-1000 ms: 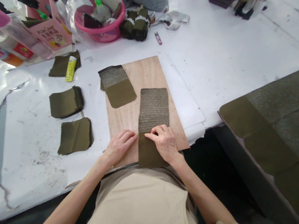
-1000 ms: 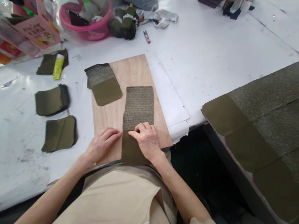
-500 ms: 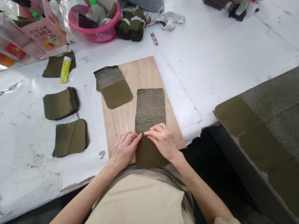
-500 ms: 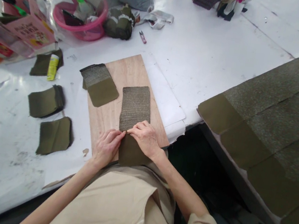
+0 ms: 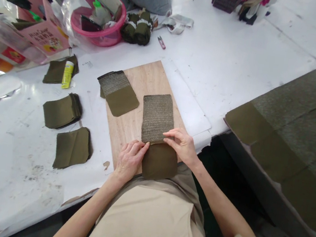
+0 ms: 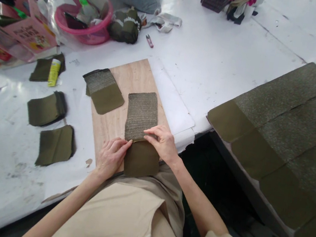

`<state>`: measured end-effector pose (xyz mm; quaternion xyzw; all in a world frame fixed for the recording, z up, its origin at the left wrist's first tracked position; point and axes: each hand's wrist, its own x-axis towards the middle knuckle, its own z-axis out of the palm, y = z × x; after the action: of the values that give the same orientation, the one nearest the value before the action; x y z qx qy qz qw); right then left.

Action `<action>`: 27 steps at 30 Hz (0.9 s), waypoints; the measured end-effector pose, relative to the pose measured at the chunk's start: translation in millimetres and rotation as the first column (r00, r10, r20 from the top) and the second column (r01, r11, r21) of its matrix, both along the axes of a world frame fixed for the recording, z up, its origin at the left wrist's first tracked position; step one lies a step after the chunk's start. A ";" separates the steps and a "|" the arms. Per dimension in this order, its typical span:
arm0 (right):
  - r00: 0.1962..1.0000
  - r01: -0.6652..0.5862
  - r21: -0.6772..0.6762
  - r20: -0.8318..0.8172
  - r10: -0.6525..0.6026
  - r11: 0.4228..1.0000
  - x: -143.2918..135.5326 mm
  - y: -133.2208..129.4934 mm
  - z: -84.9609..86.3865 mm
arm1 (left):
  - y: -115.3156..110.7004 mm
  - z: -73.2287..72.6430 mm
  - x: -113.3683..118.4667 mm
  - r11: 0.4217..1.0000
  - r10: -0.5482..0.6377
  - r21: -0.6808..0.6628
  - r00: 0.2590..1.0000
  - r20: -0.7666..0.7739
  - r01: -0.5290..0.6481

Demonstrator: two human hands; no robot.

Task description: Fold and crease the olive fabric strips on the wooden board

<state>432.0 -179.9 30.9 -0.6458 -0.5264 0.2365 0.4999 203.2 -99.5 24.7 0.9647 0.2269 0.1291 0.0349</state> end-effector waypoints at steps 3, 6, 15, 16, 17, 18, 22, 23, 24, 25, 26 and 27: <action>0.921 -0.132 -0.069 0.361 0.148 0.989 -3.3 -0.6 4.5 | 0.2 0.3 0.6 1.000 -0.001 0.013 1.000 -0.005 0.001; 0.803 -0.184 -0.106 0.557 0.211 0.977 -4.0 0.8 6.8 | 0.3 0.6 1.1 1.000 0.001 0.017 1.000 -0.004 -0.001; 0.754 -0.274 -0.109 0.592 0.284 0.955 0.5 2.6 4.5 | 0.3 0.8 0.8 1.000 -0.007 0.029 0.999 -0.050 0.008; 0.755 -0.273 -0.109 0.591 0.283 0.956 0.3 2.6 4.1 | 0.1 0.9 0.8 0.999 -0.008 0.035 0.998 -0.055 0.010; 0.755 -0.272 -0.111 0.591 0.284 0.956 -0.1 2.7 3.6 | -0.1 1.0 0.7 0.999 -0.008 0.040 0.998 -0.058 0.010; 0.755 -0.272 -0.113 0.591 0.285 0.956 -0.4 2.8 3.1 | -0.3 1.3 0.7 0.999 -0.005 0.042 0.998 -0.061 0.007; 0.749 -0.265 -0.123 0.598 0.285 0.956 -2.1 2.4 2.2 | -0.2 2.7 1.1 0.998 -0.017 0.051 0.998 -0.066 0.020; 0.746 -0.262 -0.126 0.602 0.284 0.957 -2.4 2.2 2.4 | 0.2 3.1 1.5 0.998 -0.038 0.048 0.997 -0.073 0.041; 0.741 -0.260 -0.130 0.608 0.284 0.957 -2.5 2.0 2.9 | 0.8 3.6 2.1 0.997 -0.063 0.041 0.994 -0.085 0.066; 0.734 -0.260 -0.135 0.616 0.286 0.956 -2.4 1.7 3.3 | 1.5 4.2 2.8 0.995 -0.086 0.031 0.991 -0.098 0.090; 0.725 -0.261 -0.140 0.625 0.289 0.955 -1.9 1.5 3.6 | 2.1 4.8 3.6 0.994 -0.103 0.022 0.988 -0.111 0.107; 0.718 -0.260 -0.143 0.633 0.290 0.955 -0.9 1.2 3.5 | 2.7 5.5 4.4 0.993 -0.114 0.016 0.986 -0.122 0.116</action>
<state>431.1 -178.7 34.4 -0.6126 -0.7510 0.0821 0.2325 207.5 -96.8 30.2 0.9825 0.1711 0.0710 0.0174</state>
